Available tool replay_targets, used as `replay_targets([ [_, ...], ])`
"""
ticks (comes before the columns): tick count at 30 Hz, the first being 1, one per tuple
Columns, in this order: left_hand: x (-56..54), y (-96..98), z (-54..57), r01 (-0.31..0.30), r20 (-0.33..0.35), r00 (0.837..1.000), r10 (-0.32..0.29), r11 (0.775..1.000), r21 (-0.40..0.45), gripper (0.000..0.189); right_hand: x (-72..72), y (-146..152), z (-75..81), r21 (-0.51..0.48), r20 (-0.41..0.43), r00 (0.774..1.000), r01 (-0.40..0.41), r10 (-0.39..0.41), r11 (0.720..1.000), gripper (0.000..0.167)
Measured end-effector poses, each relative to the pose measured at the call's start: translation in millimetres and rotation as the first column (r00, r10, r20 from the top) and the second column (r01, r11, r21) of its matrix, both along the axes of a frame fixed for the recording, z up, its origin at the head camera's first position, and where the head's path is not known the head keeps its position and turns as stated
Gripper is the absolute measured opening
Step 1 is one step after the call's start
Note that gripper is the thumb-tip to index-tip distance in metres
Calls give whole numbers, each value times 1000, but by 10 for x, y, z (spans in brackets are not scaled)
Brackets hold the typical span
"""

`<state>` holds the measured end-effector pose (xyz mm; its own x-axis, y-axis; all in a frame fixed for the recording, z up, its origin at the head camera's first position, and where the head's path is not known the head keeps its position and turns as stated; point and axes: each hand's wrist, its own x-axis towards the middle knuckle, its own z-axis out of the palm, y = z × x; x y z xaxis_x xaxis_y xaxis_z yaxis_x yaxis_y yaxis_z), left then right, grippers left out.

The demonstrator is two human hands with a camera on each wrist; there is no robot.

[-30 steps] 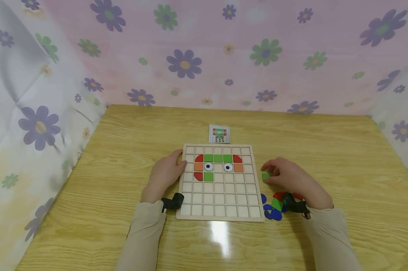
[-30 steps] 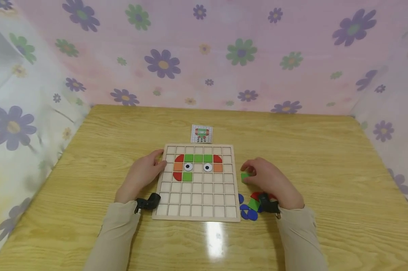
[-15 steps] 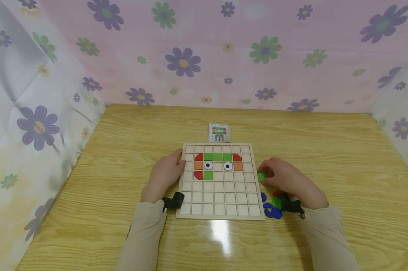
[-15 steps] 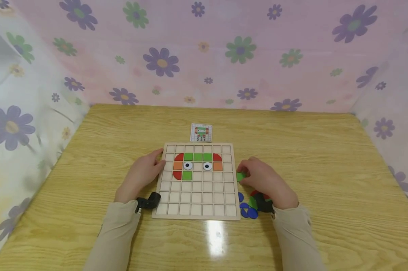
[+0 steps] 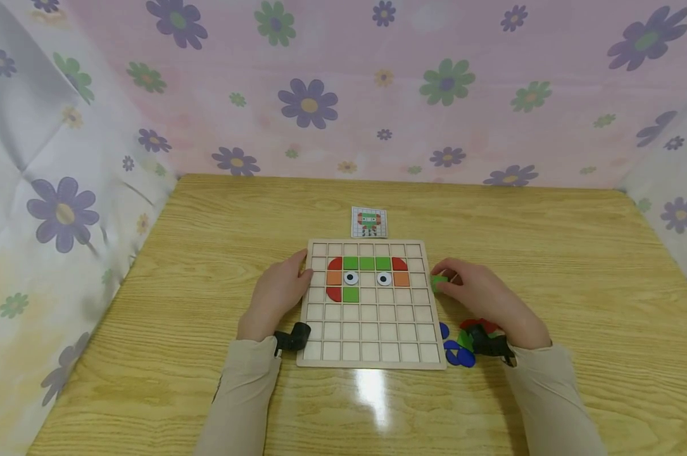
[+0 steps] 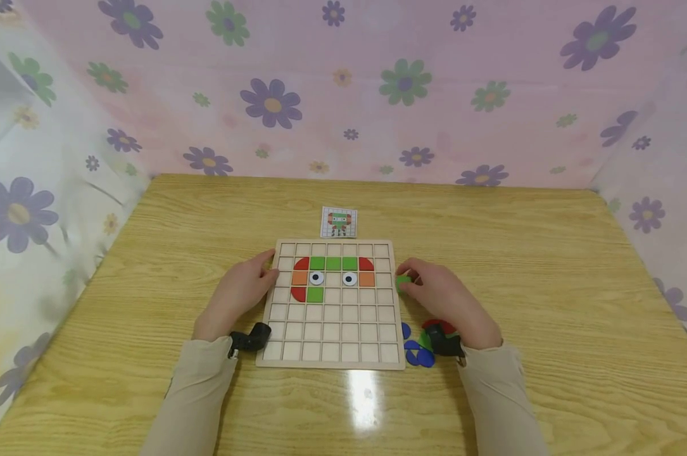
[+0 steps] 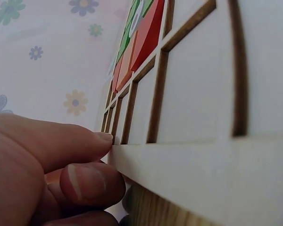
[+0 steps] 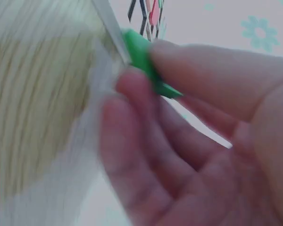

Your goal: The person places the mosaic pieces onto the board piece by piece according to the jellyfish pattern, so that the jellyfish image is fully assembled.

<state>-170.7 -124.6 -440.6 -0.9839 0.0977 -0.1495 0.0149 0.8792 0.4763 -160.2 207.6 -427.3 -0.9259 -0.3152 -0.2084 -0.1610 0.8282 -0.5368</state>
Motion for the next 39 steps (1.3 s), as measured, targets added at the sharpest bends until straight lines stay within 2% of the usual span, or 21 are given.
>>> replay_targets([
  [6,-3,2,1,3,0,1000,-3,1000,-9,49,2,-167,44,-55,-84,994,62,-67,997,24],
  [10,0,4,-4,2,3,1000,-2,1000,-22,49,5,-329,41,-94,-97,994,37,-46,995,22],
  [17,-8,9,-15,-7,7,1000,8,1000,-28,49,3,-609,16,-139,-72,997,2,-12,990,15],
  [26,-16,5,-49,5,-1,1000,-5,999,-34,48,-45,-897,-41,-113,-62,997,-43,36,993,12],
  [30,-14,4,-44,9,-4,1000,-10,1000,-26,48,-36,-1008,-30,-103,-66,997,-39,33,994,12],
  [39,-11,-4,-19,15,-5,1000,-15,1000,-19,49,17,-1098,-40,-59,-151,988,-24,15,998,6],
])
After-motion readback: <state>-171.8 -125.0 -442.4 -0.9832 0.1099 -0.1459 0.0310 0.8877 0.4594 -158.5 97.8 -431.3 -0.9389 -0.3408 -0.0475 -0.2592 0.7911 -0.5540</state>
